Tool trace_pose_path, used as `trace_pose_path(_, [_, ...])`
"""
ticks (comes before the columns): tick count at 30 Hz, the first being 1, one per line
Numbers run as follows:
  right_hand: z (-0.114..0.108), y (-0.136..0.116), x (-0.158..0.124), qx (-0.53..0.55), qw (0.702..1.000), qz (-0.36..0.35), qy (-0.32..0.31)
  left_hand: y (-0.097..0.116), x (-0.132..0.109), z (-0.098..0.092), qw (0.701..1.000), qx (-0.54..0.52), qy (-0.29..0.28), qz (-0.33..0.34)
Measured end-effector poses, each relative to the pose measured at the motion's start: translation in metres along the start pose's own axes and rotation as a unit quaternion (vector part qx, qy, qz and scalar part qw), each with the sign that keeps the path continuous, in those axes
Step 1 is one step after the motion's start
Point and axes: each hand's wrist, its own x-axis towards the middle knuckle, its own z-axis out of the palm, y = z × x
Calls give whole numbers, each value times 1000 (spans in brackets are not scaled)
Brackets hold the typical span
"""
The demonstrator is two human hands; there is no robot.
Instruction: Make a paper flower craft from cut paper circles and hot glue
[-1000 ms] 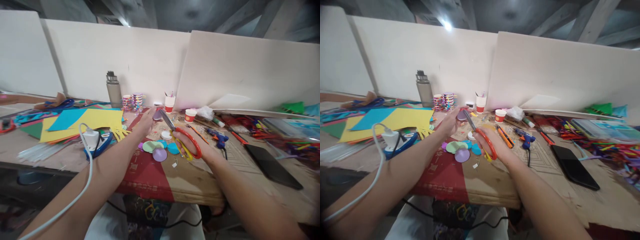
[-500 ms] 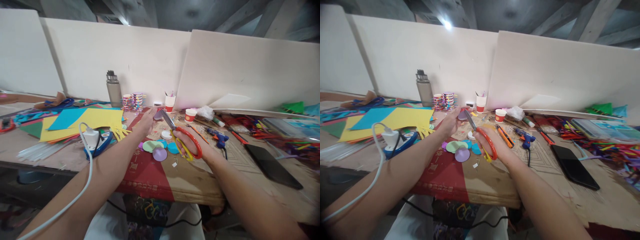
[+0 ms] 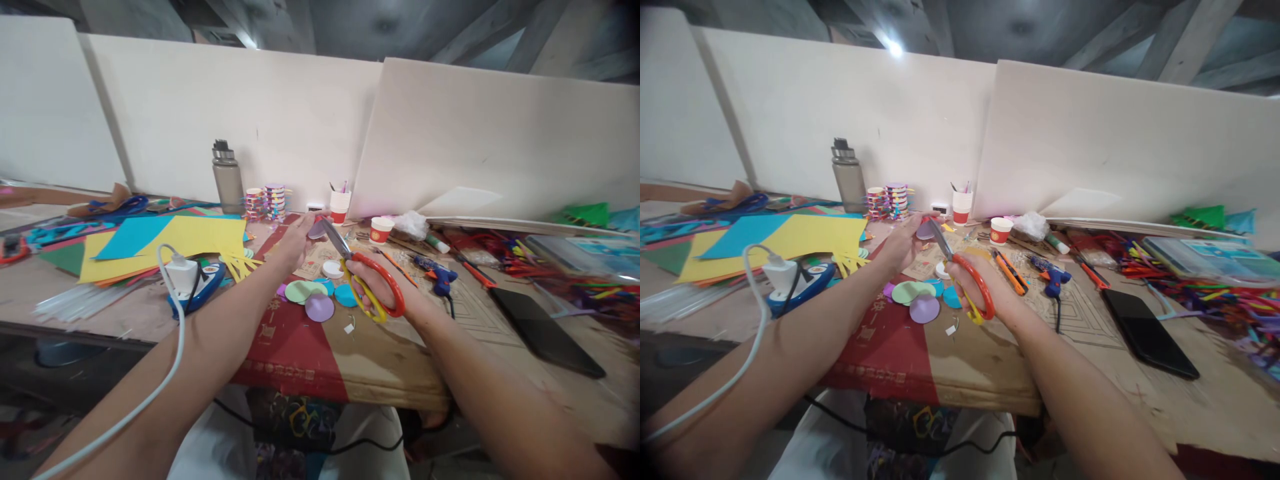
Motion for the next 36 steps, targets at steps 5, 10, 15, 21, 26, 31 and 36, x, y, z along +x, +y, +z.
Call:
trace_pose_path(5, [3, -2, 1, 52, 997, 48, 0, 0, -1, 0, 1000, 1, -8, 4])
trace_pose_path(10, [3, -8, 0, 95, 992, 84, -4, 0, -1, 0, 1000, -3, -9, 2])
trace_pose_path(15, [2, -1, 1, 81, 995, 58, -14, 1, -1, 1, 1000, -3, -4, -6])
trace_pose_path(21, [4, -3, 1, 98, 992, 76, -11, 1, -2, 3, 1000, -3, 0, -5])
trace_pose_path(26, [5, -1, 2, 112, 991, 74, -20, 2, -3, 4, 1000, -6, 4, -14])
trace_pose_path(31, [4, 6, 3, 124, 991, 57, -20, 3, -4, 4, 1000, -5, 6, -21])
trace_pose_path(36, [4, 3, 3, 131, 988, 73, -25, 1, -3, 3, 1000, -5, 6, -13])
